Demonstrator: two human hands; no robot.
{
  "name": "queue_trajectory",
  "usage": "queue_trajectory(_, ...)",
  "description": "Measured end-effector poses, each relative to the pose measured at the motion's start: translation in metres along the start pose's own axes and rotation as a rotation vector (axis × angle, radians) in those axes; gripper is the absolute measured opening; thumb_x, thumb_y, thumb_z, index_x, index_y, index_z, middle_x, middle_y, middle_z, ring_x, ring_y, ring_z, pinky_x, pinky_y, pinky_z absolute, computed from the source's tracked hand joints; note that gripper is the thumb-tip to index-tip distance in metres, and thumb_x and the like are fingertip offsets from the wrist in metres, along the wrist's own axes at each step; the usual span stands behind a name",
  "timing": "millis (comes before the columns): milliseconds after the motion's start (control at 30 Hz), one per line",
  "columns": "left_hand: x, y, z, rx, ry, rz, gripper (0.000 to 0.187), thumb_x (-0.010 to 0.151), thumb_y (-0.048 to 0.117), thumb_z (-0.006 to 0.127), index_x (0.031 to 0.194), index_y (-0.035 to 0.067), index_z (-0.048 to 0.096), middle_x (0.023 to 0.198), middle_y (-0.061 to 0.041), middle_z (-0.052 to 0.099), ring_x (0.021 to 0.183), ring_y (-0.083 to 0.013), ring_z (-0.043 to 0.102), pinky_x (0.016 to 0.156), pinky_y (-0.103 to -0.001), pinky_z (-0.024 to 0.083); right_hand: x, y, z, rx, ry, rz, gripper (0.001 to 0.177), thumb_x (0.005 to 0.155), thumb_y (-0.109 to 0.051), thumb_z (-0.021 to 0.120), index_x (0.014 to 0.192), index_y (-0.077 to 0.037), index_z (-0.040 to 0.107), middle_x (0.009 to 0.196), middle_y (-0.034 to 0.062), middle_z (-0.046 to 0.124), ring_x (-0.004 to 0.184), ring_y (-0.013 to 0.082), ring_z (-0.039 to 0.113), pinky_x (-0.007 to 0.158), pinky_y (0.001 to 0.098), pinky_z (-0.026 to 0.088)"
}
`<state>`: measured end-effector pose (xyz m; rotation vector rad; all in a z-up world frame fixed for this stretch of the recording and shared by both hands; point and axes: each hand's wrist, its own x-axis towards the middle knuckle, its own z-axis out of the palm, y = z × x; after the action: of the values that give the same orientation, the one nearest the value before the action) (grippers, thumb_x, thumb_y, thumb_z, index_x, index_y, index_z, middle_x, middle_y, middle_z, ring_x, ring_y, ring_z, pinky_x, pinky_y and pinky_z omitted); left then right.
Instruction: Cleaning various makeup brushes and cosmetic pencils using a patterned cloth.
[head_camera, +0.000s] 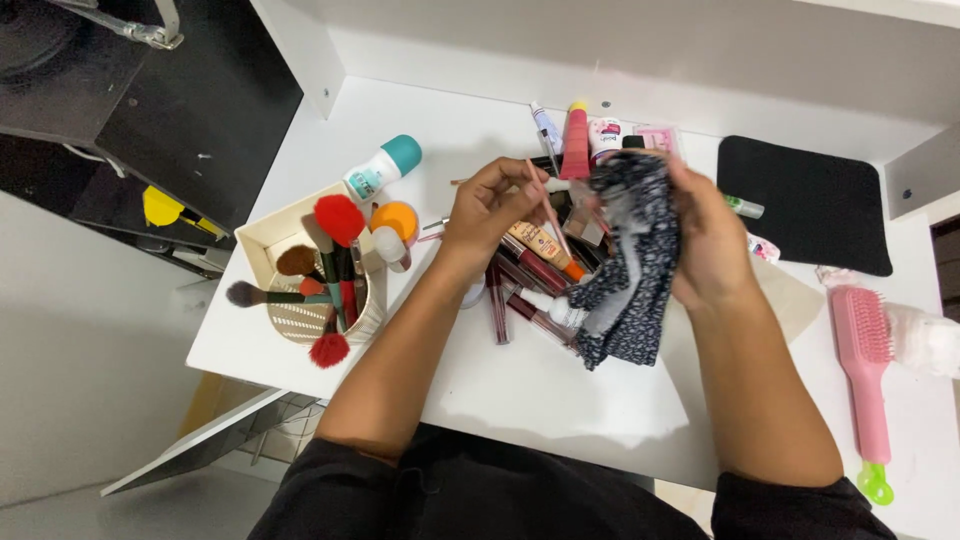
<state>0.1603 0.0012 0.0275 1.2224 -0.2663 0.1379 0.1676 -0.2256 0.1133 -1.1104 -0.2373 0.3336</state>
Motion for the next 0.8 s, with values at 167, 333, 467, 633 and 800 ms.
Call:
queue_trajectory(167,-0.005,-0.014,0.006,0.020,-0.011,-0.031,0.018,0.098,0.020,0.073,0.107,0.007,0.066,0.098,-0.002,0.070,0.092,-0.0100,0.067,0.082,-0.027,0.057,0.001,0.014,0.004,-0.284,-0.062,0.035,0.034,0.097,-0.008,0.053,0.128,0.001,0.064,0.115,0.0146,0.073,0.102,0.0222,0.070,0.094,0.0371,0.059)
queue_trajectory(333,-0.007,-0.026,0.007,-0.015,-0.064,0.104,0.013,0.099,0.015,0.076,0.105,0.008,0.066,0.109,0.000,0.064,0.096,-0.0078,0.060,0.086,-0.026,0.051,0.000,0.018,0.012,-0.716,-0.191,-0.091,0.040,0.093,-0.007,0.066,0.132,0.000,0.062,0.127,0.0134,0.069,0.121,0.0207,0.063,0.104,0.0351,0.049)
queue_trajectory(467,-0.009,-0.024,0.011,0.111,-0.044,0.219,0.011,0.102,0.012,0.074,0.109,0.005,0.069,0.109,0.000,0.058,0.096,-0.0087,0.053,0.088,-0.027,0.047,0.005,0.030,-0.001,-0.849,-0.247,-0.072,0.041,0.095,-0.012,0.070,0.134,-0.001,0.063,0.126,0.0124,0.071,0.120,0.0200,0.063,0.105,0.0342,0.047)
queue_trajectory(633,-0.006,-0.027,0.007,-0.134,0.052,0.042,0.017,0.108,0.025,0.063,0.114,0.009,0.063,0.092,-0.002,0.060,0.083,-0.0091,0.054,0.074,-0.025,0.043,0.011,0.038,-0.015,-0.953,-0.249,-0.026,0.036,0.099,-0.017,0.067,0.132,-0.003,0.068,0.119,0.0100,0.077,0.110,0.0167,0.068,0.101,0.0321,0.052)
queue_trajectory(800,-0.004,-0.025,0.002,-0.251,0.091,0.080,0.018,0.110,0.027,0.059,0.114,0.010,0.061,0.102,-0.001,0.060,0.090,-0.0100,0.056,0.081,-0.027,0.049,0.022,0.045,-0.032,-0.559,-0.066,0.000,0.025,0.109,-0.009,0.051,0.127,0.002,0.064,0.118,0.0066,0.069,0.111,0.0125,0.064,0.101,0.0301,0.051)
